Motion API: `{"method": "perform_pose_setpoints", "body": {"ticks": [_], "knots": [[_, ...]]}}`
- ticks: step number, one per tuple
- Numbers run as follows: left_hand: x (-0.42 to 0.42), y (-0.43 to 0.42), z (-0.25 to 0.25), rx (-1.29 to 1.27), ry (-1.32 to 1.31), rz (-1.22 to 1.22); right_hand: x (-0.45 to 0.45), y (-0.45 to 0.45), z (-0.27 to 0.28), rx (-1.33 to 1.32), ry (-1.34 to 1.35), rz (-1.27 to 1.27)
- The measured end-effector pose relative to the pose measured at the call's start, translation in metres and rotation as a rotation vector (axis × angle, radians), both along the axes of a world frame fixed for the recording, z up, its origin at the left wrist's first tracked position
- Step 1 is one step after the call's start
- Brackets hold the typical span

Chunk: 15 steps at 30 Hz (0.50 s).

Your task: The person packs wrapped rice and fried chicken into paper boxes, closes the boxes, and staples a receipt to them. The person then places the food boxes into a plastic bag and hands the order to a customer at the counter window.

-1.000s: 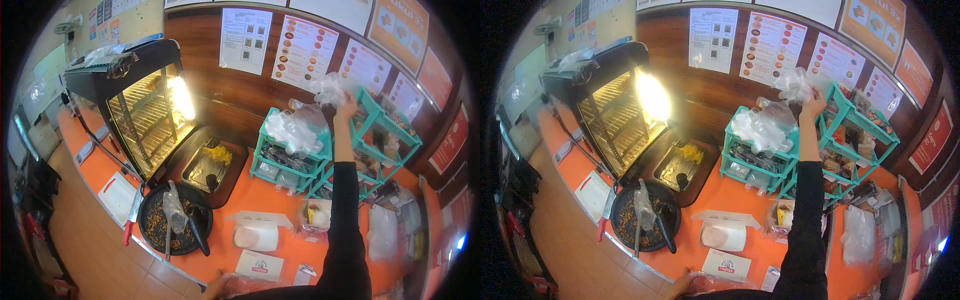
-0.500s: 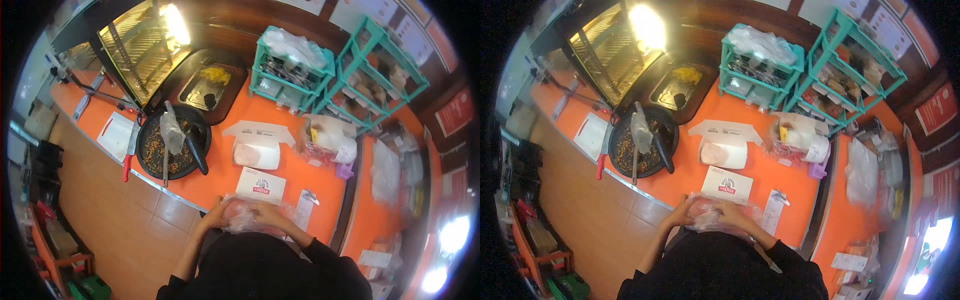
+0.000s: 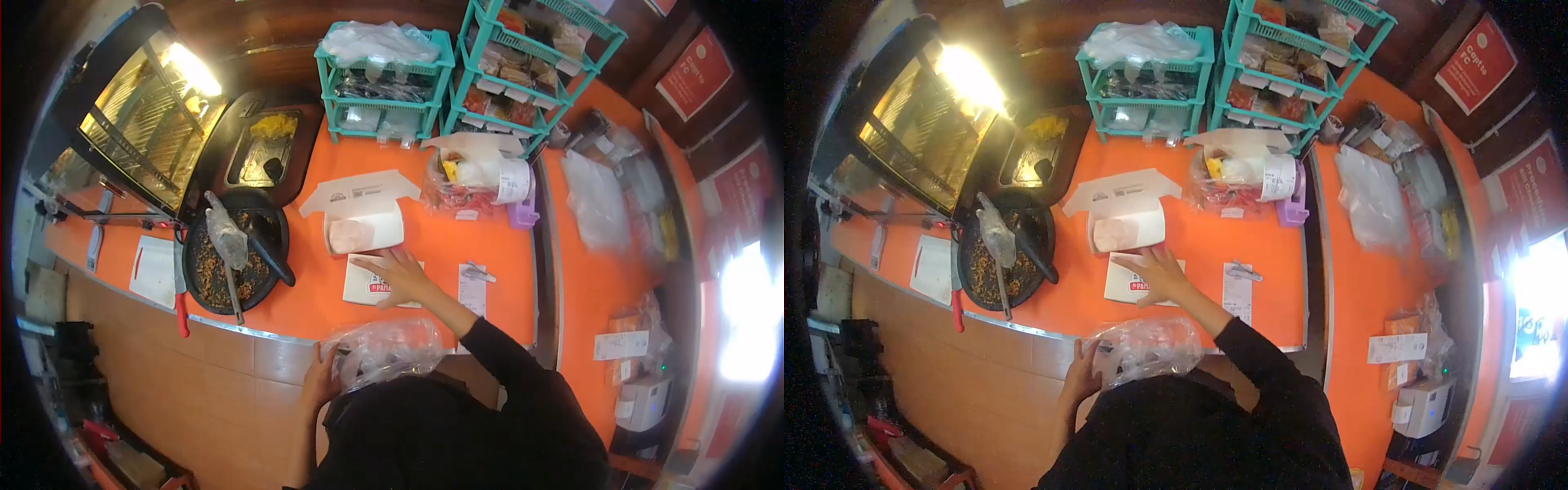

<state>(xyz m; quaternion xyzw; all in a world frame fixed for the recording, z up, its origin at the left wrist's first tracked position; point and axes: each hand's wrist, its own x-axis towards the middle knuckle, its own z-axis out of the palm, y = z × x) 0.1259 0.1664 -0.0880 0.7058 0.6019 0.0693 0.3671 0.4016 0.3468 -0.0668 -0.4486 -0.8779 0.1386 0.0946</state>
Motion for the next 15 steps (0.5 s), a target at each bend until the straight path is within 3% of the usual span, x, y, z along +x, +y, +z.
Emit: {"method": "perform_pose_setpoints", "body": {"ticks": [4,7,15], "knots": [[0.001,0.006,0.013,-0.023,-0.071,0.060,-0.015,0.008,-0.005,-0.344,-0.170,0.089],[0.000,0.009,0.010,-0.041,-0.135,0.105,-0.017,-0.008,-0.007,-0.388,-0.165,0.053],[0.001,0.008,-0.011,0.055,-0.168,0.000,-0.025,-0.039,-0.019,-0.106,-0.154,-0.002]]}}
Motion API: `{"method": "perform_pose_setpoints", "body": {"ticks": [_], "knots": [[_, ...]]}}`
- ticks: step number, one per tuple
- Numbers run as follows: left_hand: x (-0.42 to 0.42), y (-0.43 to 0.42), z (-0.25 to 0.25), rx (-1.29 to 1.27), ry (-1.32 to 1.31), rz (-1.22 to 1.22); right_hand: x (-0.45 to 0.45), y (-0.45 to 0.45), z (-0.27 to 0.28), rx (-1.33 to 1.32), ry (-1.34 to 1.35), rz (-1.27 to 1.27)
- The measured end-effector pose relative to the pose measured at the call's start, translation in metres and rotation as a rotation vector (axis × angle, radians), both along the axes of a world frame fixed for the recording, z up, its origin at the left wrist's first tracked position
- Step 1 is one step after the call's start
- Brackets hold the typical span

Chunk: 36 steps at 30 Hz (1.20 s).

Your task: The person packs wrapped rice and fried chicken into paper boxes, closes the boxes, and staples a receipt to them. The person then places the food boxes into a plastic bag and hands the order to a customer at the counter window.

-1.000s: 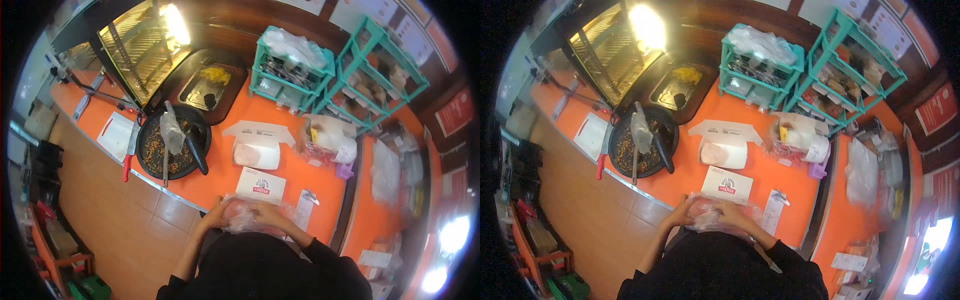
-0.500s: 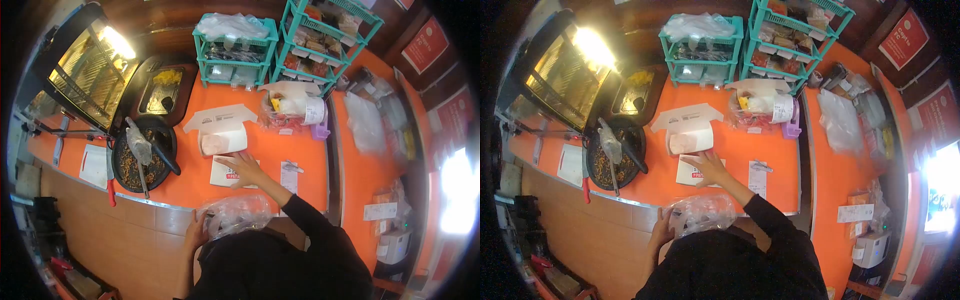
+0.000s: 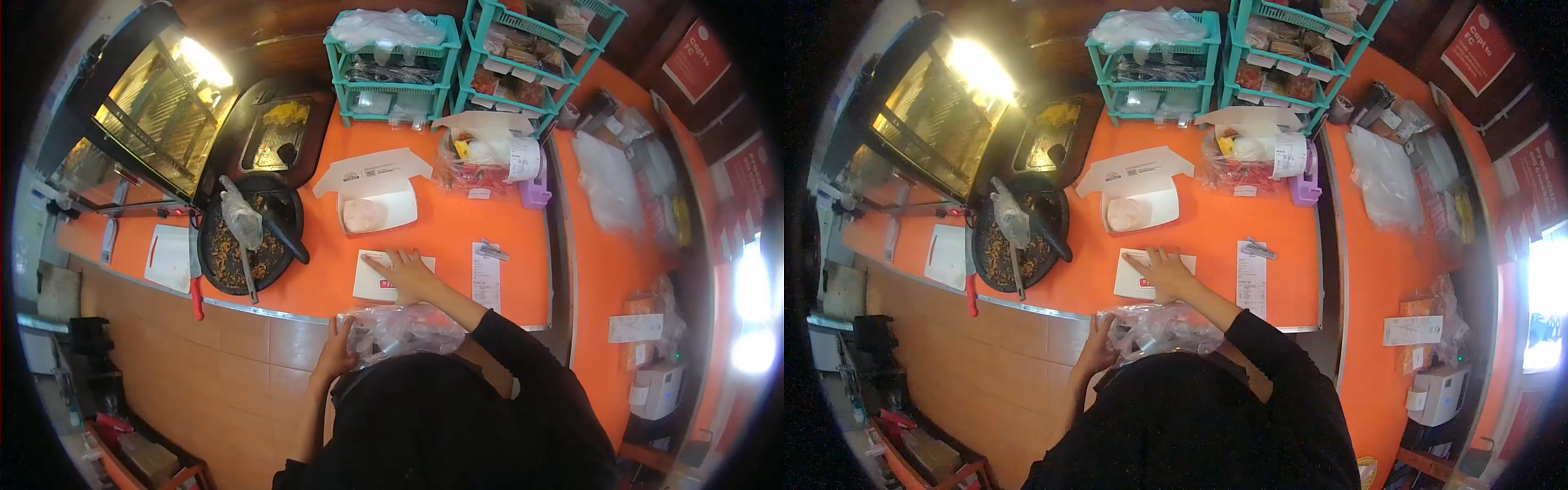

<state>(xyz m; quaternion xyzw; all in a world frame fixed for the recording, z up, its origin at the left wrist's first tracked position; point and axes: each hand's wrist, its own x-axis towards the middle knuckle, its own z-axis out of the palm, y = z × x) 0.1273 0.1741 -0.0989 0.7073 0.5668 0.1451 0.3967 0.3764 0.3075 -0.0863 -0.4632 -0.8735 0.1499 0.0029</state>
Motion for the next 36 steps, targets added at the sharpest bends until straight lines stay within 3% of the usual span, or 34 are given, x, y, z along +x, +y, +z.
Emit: {"method": "perform_pose_setpoints", "body": {"ticks": [4,8,10,11,13,14,16,17,19,20,23,25,29,36], "knots": [[0.002,0.008,-0.002,0.024,-0.012,0.002,0.014,0.008,0.014,-0.111,0.074,-0.030],[0.007,0.026,-0.002,0.075,-0.092,-0.002,0.051,0.021,0.076,-0.114,0.185,-0.124],[0.014,0.035,-0.001,0.046,-0.177,0.006,0.063,0.019,0.120,0.128,0.146,-0.195],[0.020,0.043,0.005,0.048,-0.192,0.001,0.064,0.017,0.141,0.129,0.144,-0.199],[0.032,0.058,0.007,0.051,-0.210,-0.010,0.062,0.014,0.176,0.310,0.247,-0.252],[0.037,0.065,0.005,0.059,-0.223,-0.014,0.058,0.011,0.183,0.313,0.245,-0.256],[0.043,0.077,-0.004,0.072,-0.235,-0.022,0.041,0.001,0.188,0.177,0.508,-0.316],[0.045,0.082,-0.008,0.052,-0.210,-0.038,0.031,-0.003,0.175,0.183,0.508,-0.317],[0.047,0.093,-0.026,0.037,-0.186,-0.055,0.016,-0.010,0.123,0.140,0.845,-0.265],[0.045,0.097,-0.040,0.061,-0.164,-0.096,0.016,-0.017,0.104,0.145,0.845,-0.263],[0.035,0.106,-0.044,0.071,-0.169,-0.183,0.024,-0.029,0.063,0.134,0.649,-0.208],[0.030,0.113,-0.054,0.053,-0.193,-0.232,0.044,-0.036,0.050,0.074,0.389,0.031],[0.032,0.124,-0.091,0.312,0.088,-0.488,0.047,-0.042,0.043,-0.093,0.258,0.098],[0.037,0.118,0.058,-0.070,0.230,-0.427,0.048,-0.044,0.022,-0.078,0.337,0.054]]}}
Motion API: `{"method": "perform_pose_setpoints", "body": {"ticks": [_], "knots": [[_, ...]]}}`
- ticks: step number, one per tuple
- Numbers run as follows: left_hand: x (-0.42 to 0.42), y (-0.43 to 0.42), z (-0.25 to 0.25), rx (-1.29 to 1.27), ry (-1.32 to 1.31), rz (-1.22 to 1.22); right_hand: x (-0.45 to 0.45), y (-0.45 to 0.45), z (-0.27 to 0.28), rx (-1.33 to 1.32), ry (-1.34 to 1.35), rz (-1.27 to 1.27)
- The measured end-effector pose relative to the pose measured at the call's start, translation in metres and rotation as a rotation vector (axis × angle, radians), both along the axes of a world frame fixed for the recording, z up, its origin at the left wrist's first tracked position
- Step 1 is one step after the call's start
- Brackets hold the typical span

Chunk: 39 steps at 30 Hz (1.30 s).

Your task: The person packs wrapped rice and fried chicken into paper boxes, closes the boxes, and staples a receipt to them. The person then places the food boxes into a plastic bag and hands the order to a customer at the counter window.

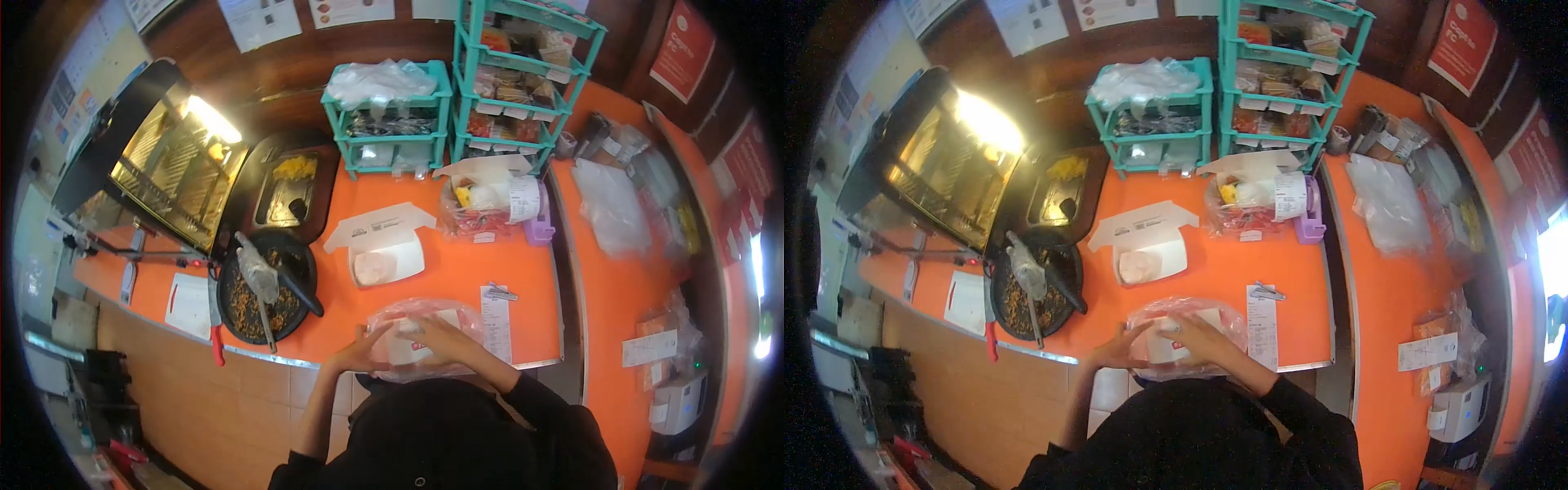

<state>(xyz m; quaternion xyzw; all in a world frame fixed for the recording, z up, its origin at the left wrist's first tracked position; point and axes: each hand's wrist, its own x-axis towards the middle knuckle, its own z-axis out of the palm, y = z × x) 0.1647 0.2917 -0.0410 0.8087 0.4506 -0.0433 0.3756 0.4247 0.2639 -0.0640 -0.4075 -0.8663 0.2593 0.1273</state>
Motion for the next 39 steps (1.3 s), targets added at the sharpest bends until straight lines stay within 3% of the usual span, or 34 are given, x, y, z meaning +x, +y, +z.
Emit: {"method": "perform_pose_setpoints", "body": {"ticks": [1,2,3,4,5,7,9,11,13,15,18,21,22,24,26,30,32,36,39], "knots": [[-0.002,0.010,0.030,-0.236,-0.089,0.056,0.002,0.000,0.016,0.001,0.187,-0.026],[-0.003,0.021,0.036,-0.356,-0.134,0.068,0.009,0.003,0.042,0.006,0.182,-0.048],[-0.004,0.032,0.043,-0.476,-0.173,0.084,0.019,0.010,0.071,-0.184,0.235,-0.140],[-0.003,0.044,0.035,-0.212,-0.269,0.155,0.031,0.016,0.086,-0.371,0.292,-0.233],[-0.003,0.057,0.023,0.051,-0.368,0.225,0.046,0.023,0.080,-0.206,0.444,-0.356],[-0.003,0.099,-0.057,0.241,-0.485,0.701,0.092,0.043,0.078,-0.075,0.420,-0.640],[0.001,0.129,-0.101,0.553,-0.360,0.895,0.142,0.063,0.075,0.042,0.502,-0.867],[-0.010,0.161,-0.161,0.522,-0.361,0.964,0.194,0.083,0.070,0.193,0.588,-1.014],[-0.017,0.174,-0.182,0.484,-0.358,1.047,0.247,0.114,0.061,0.291,0.611,-1.067],[-0.016,0.177,-0.180,-0.148,-0.658,1.117,0.286,0.153,0.064,0.381,0.635,-1.114],[0.013,0.162,-0.160,0.064,-0.709,1.175,0.326,0.228,0.070,0.436,0.577,-0.964],[0.014,0.152,-0.151,0.021,-0.749,1.220,0.337,0.293,0.072,-0.072,0.863,-0.826],[0.014,0.150,-0.149,-0.023,-0.762,1.231,0.340,0.303,0.071,-0.078,0.866,-0.819],[0.014,0.147,-0.145,-0.075,-0.786,1.247,0.345,0.321,0.073,-0.540,0.713,-0.564],[0.012,0.144,-0.144,-0.114,-0.805,1.260,0.334,0.327,0.068,-0.631,0.657,-0.593],[0.014,0.146,-0.142,-0.154,-0.823,1.275,0.314,0.332,0.024,-0.444,0.351,-0.809],[0.014,0.146,-0.142,-0.170,-0.838,1.283,0.309,0.333,-0.001,0.326,0.149,-0.932],[0.010,0.149,-0.141,-0.182,-0.861,1.281,0.311,0.334,0.007,0.348,-0.086,-0.891],[0.009,0.153,-0.142,-0.196,-0.880,1.280,0.326,0.349,-0.002,0.126,-0.198,-0.761]]}}
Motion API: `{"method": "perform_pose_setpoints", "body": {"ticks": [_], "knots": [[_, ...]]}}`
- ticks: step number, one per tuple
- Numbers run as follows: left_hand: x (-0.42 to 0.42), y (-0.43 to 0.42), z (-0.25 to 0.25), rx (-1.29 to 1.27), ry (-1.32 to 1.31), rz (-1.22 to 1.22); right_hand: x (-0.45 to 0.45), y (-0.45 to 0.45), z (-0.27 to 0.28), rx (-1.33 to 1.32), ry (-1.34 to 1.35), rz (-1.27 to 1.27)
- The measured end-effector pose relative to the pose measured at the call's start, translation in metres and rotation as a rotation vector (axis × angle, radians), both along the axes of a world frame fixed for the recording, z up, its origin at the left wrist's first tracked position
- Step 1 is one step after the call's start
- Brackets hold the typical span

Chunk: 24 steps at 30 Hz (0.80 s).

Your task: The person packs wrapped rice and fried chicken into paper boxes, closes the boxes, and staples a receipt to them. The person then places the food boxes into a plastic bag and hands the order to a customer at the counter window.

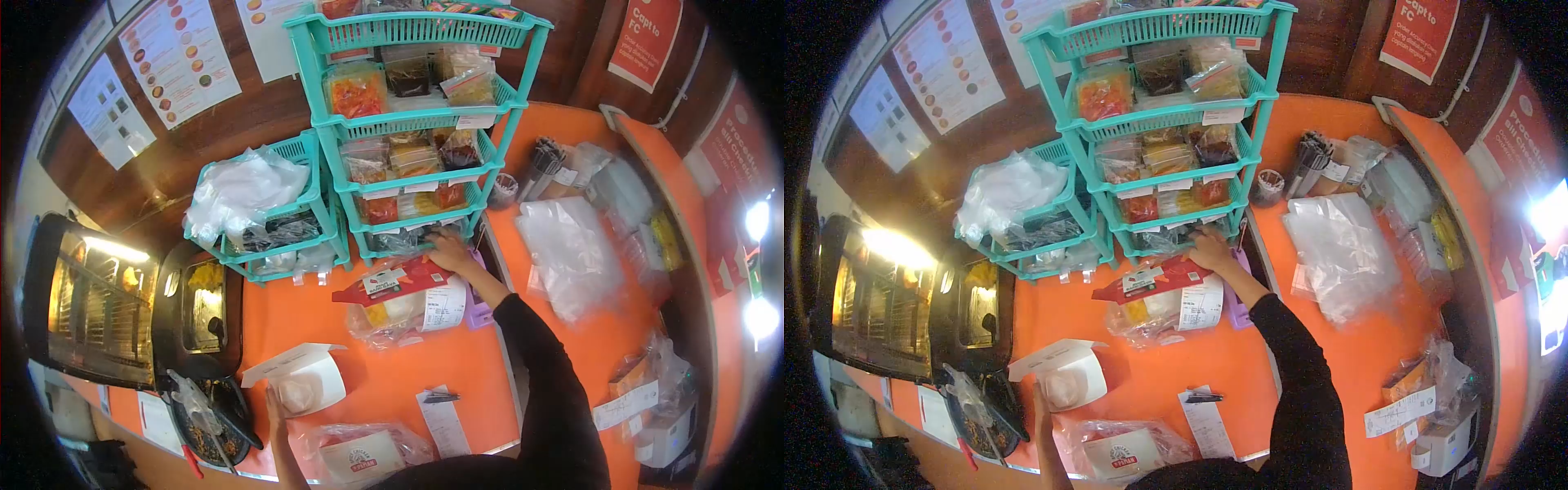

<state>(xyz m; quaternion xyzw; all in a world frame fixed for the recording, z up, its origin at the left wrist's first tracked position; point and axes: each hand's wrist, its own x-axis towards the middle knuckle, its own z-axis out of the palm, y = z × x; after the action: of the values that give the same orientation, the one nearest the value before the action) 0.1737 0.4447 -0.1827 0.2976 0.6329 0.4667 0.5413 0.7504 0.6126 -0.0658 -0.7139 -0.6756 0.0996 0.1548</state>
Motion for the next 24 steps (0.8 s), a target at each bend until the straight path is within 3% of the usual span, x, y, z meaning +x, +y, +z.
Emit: {"method": "perform_pose_setpoints", "body": {"ticks": [2,3,6,8,12,14,16,18,19,21,22,23,24], "knots": [[-0.001,0.002,0.001,0.003,-0.014,-0.001,0.007,0.012,0.000,-0.255,0.017,-0.103],[-0.002,0.002,0.001,0.005,-0.018,0.001,0.016,0.022,-0.010,-0.253,0.011,-0.107],[-0.001,0.003,0.003,0.015,-0.040,-0.004,0.032,0.039,-0.030,-0.324,0.083,0.081],[-0.003,0.000,0.004,0.026,-0.047,-0.003,0.015,0.036,-0.007,-0.433,0.099,-0.110],[0.001,-0.013,0.009,0.048,-0.051,-0.010,0.031,0.046,-0.040,-0.439,0.124,-0.151],[0.000,-0.022,0.025,-0.093,0.020,-0.013,0.044,0.055,-0.076,-0.280,0.148,-0.074],[-0.004,-0.032,0.035,-0.234,0.092,-0.017,0.028,0.033,-0.035,-0.259,0.205,-0.082],[-0.005,-0.047,0.041,-0.112,0.349,-0.072,0.022,0.021,-0.021,-0.240,0.256,-0.092],[-0.001,-0.052,0.046,-0.113,0.347,-0.071,0.025,0.015,-0.025,-0.147,0.380,-0.062],[0.015,-0.058,0.060,0.307,0.683,-0.052,0.033,0.001,-0.027,-0.047,0.500,-0.029],[0.027,-0.059,0.073,0.310,0.681,-0.047,0.038,-0.007,-0.022,0.013,0.661,0.006],[0.042,-0.060,0.091,0.336,0.882,-0.020,0.038,-0.013,-0.017,0.070,0.822,0.044],[0.059,-0.057,0.108,0.359,1.084,0.008,0.029,-0.028,0.009,0.072,0.821,0.051]]}}
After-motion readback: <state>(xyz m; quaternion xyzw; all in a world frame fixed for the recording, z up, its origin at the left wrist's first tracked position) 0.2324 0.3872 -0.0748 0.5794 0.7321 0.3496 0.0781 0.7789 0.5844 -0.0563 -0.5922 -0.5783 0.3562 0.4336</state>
